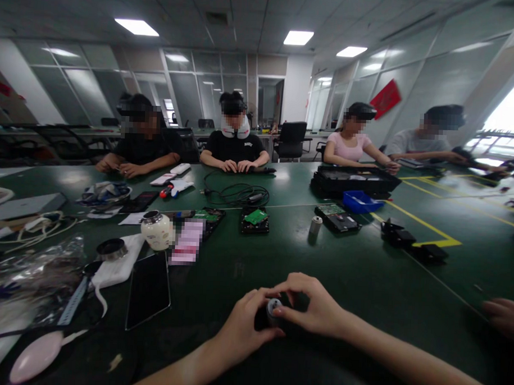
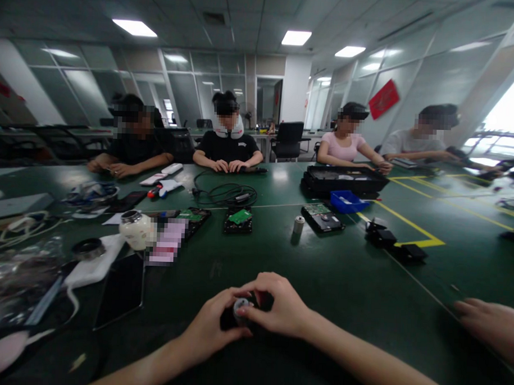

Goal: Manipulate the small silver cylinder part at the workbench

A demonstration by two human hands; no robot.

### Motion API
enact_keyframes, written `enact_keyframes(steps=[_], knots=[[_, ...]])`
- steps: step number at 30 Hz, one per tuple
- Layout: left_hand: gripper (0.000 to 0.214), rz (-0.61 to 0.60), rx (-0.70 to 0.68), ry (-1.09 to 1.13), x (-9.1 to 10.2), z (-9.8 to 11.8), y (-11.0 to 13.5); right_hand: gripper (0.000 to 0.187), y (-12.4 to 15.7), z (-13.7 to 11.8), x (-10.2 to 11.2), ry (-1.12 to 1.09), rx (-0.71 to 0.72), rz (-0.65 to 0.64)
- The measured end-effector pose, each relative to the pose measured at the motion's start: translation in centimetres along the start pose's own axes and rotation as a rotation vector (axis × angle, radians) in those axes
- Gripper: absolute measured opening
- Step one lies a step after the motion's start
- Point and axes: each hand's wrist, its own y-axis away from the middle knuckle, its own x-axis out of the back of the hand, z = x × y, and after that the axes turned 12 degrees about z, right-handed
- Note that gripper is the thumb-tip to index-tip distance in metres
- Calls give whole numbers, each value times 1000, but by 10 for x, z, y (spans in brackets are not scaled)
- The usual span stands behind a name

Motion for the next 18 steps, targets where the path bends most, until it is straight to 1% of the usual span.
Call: enact_keyframes(steps=[2, 4, 7, 9, 11, 12, 13, 15, 17, 18], knots=[[51, -9, 9, -3, 0, 1, 0, 17, 1, 1, -3, 5, 1, -44], [53, -10, 14, -9, 1, 2, 0, 14, 1, 0, -5, 2, 7, -42], [54, -1, 6, -15, 1, 2, 0, 14, -5, 1, 4, -19, 23, 24], [54, -3, 2, -9, 1, 3, 1, 16, -14, 11, 17, -20, -1, 122], [54, -10, 5, 2, 2, 4, 0, 18, -23, 31, 32, 58, -39, 254], [54, -14, 11, 5, 3, 5, 0, 19, -26, 45, 38, 135, -50, 290], [54, -15, 19, 4, 3, 6, -1, 18, -28, 60, 42, 222, -60, 297], [54, -22, 34, 2, 4, 8, -1, 16, -27, 89, 45, 383, -108, 247], [54, -24, 41, 7, 5, 10, -2, 15, -23, 113, 44, 416, -136, 207], [54, -27, 43, 10, 5, 10, -2, 18, -20, 122, 42, 423, -145, 195]])
